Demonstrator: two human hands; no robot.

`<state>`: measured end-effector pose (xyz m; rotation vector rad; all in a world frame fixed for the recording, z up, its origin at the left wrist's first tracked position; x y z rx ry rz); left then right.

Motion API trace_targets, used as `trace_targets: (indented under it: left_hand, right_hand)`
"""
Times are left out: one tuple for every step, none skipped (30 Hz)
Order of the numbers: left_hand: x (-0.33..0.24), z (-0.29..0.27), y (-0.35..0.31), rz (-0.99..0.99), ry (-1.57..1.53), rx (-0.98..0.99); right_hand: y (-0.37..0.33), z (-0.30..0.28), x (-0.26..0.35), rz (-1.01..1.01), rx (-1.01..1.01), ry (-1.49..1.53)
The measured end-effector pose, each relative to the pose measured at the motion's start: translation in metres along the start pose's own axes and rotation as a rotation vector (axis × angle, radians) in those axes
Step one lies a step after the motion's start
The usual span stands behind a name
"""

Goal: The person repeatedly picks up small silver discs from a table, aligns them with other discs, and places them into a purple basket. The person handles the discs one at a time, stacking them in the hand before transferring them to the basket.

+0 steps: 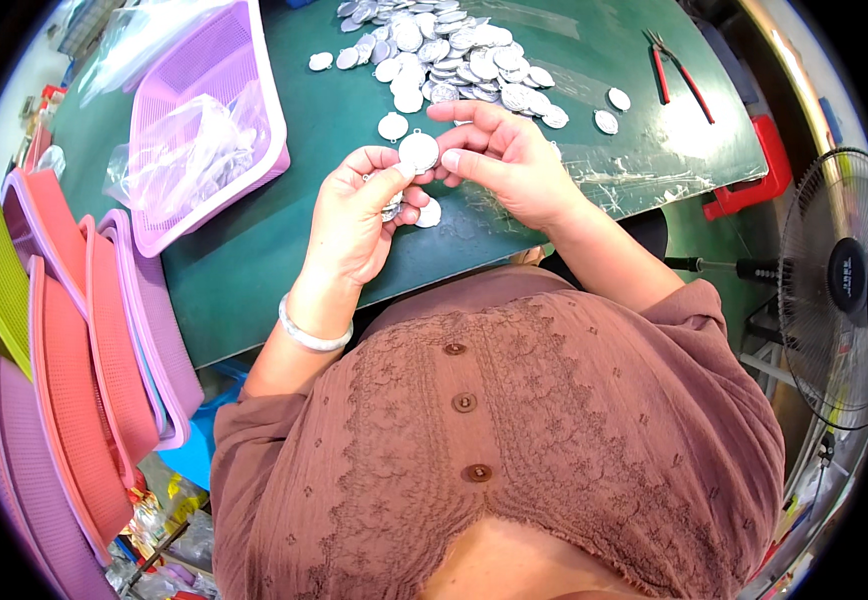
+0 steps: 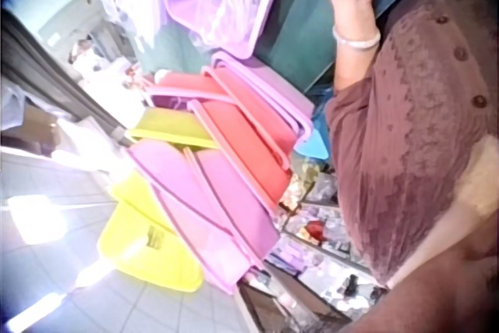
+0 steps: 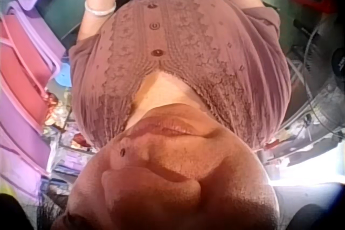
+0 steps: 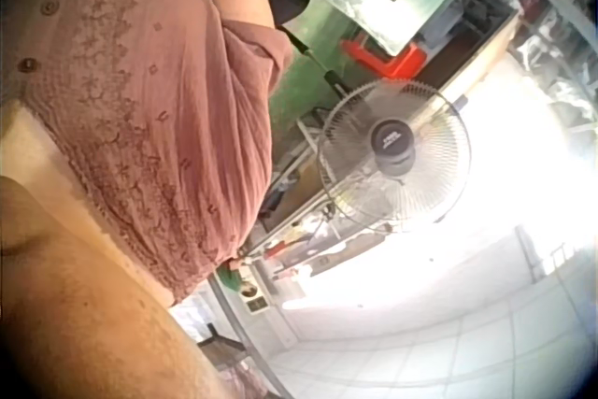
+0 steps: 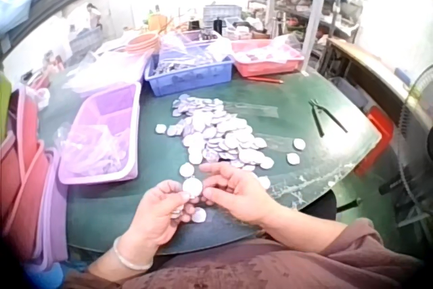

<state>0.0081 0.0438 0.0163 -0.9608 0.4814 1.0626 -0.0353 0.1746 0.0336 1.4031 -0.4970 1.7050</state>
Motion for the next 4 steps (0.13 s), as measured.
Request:
trace_targets:
  left_hand:
    - [0.0003,0.0013,-0.0002,0.003,0.001,0.007]
    - [0.0009,0.0025,-0.0005,0.005,0.003,0.014]
    - [0.0017,0.0035,-0.0007,0.008,0.003,0.022]
    - [0.0016,0.0040,-0.0005,0.007,0.005,0.023]
  right_hand:
    - [-0.0002,-0.0001,0.0001,-0.014,-0.015,-0.007]
    - [-0.0003,-0.0004,-0.0002,-0.028,-0.031,-0.013]
    - [-0.0005,-0.0009,0.0000,-0.041,-0.047,-0.021]
    - [-0.0009,-0.0013,0.0001,-0.045,-0.056,-0.013]
Point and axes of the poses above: each hand's wrist, its own y-axis towards the middle knuckle, its own z-axis out of the palm, x = y × z, the point moved 6 cm from there along y, towards the middle knuckle, and after that the axes turned 9 degrees about -z, right-handed, at the moved point
